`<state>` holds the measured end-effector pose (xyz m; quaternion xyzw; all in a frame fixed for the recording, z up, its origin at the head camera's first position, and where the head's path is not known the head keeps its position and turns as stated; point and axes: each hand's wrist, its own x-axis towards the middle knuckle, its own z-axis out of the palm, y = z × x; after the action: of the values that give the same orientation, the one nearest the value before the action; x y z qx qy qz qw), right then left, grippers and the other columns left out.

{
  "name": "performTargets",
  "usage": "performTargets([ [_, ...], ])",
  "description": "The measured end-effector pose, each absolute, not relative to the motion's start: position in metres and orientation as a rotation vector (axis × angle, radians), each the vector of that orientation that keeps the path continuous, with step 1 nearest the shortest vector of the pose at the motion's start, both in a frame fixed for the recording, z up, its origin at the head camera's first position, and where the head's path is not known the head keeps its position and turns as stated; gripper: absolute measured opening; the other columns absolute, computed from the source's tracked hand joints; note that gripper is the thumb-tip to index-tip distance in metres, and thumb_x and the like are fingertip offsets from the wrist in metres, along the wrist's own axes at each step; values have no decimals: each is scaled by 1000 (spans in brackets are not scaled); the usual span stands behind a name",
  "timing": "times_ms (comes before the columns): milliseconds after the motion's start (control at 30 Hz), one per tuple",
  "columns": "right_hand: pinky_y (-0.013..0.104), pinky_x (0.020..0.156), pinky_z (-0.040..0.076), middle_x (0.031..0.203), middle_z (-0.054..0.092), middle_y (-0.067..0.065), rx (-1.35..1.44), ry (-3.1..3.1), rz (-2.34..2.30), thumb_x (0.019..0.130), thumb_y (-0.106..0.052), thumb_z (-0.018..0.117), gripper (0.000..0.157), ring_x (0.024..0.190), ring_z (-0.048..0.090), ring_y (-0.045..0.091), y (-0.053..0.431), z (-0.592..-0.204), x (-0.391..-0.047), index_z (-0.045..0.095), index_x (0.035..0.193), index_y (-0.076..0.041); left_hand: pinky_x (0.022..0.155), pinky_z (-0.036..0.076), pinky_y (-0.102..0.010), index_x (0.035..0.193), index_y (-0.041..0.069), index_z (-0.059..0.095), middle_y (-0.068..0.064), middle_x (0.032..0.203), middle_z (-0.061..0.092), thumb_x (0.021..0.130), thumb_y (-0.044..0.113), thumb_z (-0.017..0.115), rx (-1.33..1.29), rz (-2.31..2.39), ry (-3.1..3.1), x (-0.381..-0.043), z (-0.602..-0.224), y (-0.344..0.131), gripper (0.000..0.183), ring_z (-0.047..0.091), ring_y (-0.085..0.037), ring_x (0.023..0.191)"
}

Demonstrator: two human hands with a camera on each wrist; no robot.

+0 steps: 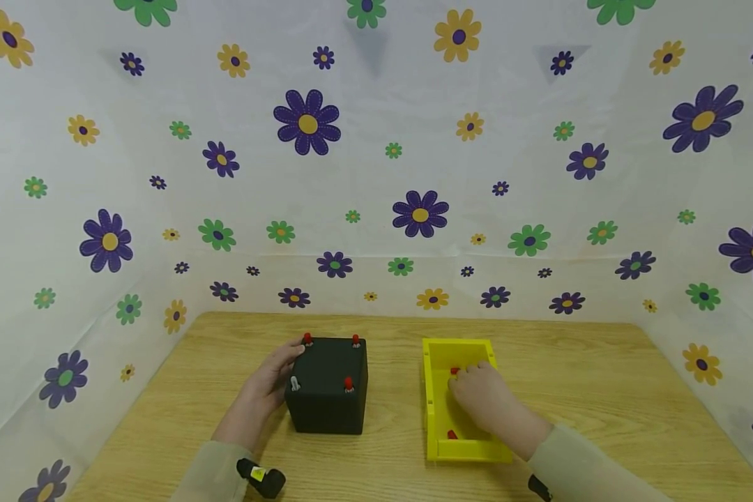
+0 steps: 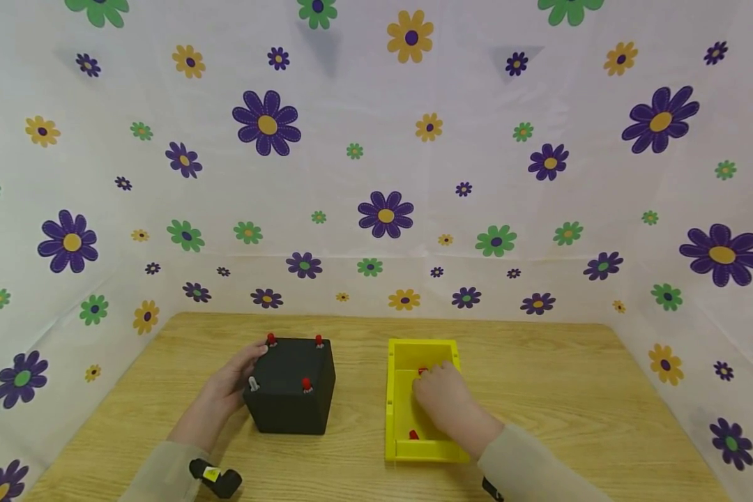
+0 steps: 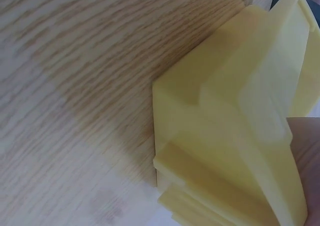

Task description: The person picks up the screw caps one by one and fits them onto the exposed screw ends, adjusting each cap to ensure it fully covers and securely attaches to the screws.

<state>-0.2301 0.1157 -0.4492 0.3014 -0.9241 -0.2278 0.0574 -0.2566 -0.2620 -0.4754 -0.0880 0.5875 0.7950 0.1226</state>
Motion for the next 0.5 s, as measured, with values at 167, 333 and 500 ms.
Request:
performTargets([
  [167, 30, 76, 51, 93, 77, 2, 906, -2824, -667, 89, -19, 86, 18, 76, 56, 19, 115, -450, -231, 78, 105, -14, 91, 57, -19, 167, 7, 26, 17, 104, 70, 103, 22, 54, -257, 2324, 1722, -256, -475, -261, 71, 67, 0, 100],
  [333, 29, 76, 49, 92, 76, 2, 892, -2871, -671, 88, -18, 87, 18, 75, 52, 19, 114, -451, -232, 76, 102, -14, 90, 57, -19, 168, 7, 25, 17, 104, 70, 103, 21, 55, -266, 2325, 1716, -256, -475, -261, 73, 67, 0, 99],
  [500, 29, 77, 50, 93, 75, 2, 887, -2876, -679, 88, -19, 88, 19, 75, 52, 19, 114, -450, -232, 75, 101, -14, 91, 57, -19, 169, 7, 21, 17, 106, 70, 104, 22, 55, -253, 2320, 1714, -257, -476, -262, 76, 67, 0, 100],
])
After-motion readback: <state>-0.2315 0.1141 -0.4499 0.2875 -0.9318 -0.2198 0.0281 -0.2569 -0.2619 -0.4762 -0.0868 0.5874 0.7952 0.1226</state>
